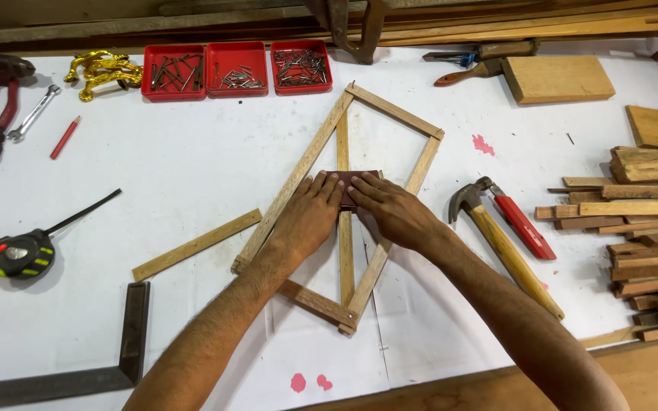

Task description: The person assembles a small wooden frame on a workbench, hammering nails to fasten the joints, sanding the frame surfaces with a sanding block, measuring parts with a tape measure, and picking wood strips from a pile to fit into the frame.

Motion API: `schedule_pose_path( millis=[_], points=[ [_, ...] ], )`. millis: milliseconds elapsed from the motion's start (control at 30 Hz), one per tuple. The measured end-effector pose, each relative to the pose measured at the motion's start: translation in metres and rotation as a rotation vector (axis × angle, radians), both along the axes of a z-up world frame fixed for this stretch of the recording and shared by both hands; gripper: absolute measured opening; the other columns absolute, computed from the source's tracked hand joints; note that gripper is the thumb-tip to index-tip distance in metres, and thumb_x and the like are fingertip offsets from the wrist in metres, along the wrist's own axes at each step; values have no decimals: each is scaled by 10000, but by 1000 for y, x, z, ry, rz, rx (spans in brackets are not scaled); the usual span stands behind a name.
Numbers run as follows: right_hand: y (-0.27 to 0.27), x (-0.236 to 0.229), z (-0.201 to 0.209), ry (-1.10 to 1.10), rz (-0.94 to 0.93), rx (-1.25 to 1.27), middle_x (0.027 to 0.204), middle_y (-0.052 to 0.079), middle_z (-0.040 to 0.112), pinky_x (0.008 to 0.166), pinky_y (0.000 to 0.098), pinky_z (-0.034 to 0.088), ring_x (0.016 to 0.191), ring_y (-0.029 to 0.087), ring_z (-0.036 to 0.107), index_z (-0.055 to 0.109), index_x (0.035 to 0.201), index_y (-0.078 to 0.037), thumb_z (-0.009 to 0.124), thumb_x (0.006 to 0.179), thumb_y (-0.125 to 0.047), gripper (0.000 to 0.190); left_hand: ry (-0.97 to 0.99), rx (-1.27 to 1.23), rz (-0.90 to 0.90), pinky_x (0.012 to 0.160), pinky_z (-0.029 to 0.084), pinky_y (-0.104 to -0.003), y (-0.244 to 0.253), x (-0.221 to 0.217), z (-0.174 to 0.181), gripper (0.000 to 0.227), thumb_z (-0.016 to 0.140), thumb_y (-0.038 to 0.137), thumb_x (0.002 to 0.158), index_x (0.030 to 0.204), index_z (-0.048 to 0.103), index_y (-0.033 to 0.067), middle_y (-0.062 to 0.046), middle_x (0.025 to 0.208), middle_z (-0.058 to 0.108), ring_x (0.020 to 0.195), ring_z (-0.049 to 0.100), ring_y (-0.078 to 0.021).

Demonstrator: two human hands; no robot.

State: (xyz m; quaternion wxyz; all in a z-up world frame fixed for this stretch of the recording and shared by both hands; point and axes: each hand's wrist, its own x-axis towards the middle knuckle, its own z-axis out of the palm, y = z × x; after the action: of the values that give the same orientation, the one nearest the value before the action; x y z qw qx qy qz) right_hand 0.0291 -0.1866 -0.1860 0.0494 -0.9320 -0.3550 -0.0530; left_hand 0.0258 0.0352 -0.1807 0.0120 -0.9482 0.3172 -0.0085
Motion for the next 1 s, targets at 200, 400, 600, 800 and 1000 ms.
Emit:
schedule_pose_path(
  millis=[200,400,600,800,1000],
  points=[
    [-2,49,7,57,-8,15,1518,82,533,1184,405,393,1433,262,451,546,1453,-104,612,922,-5,545,-17,-28,-5,1218,283,-441,-4,52,-10,480,413,131,1045,1497,417,-29,-182,1574,420,1488,338,-331],
    [-4,60,10,42,-5,26,1512,86,545,1175,411,397,1428,268,457,563,1437,-106,593,922,34,535,-44,-61,-12,1222,288,-437,-3,61,-11,473,409,142,1062,1504,425,-24,-180,1576,427,1486,349,-320],
    [-5,32,25,18,41,36,1525,58,551,1228,400,395,1444,230,473,588,1429,-134,579,905,85,568,-55,-41,-24,1225,270,-445,-7,31,-9,495,395,187,1053,1506,394,-10,-177,1575,412,1484,335,-315],
    [0,-21,34,59,81,42,1539,68,501,1212,445,327,1444,249,422,552,1445,-105,578,969,-77,477,-27,-24,-49,1224,263,-454,-3,-24,-12,503,415,182,1054,1511,368,-24,-190,1578,392,1483,333,-315],
    [3,-57,33,79,105,-21,1556,67,486,1228,419,305,1468,242,392,532,1455,-96,541,991,-139,466,41,-6,-57,1224,270,-465,6,-64,4,480,429,140,1036,1487,425,-20,-188,1563,423,1467,368,-314]
  ],
)
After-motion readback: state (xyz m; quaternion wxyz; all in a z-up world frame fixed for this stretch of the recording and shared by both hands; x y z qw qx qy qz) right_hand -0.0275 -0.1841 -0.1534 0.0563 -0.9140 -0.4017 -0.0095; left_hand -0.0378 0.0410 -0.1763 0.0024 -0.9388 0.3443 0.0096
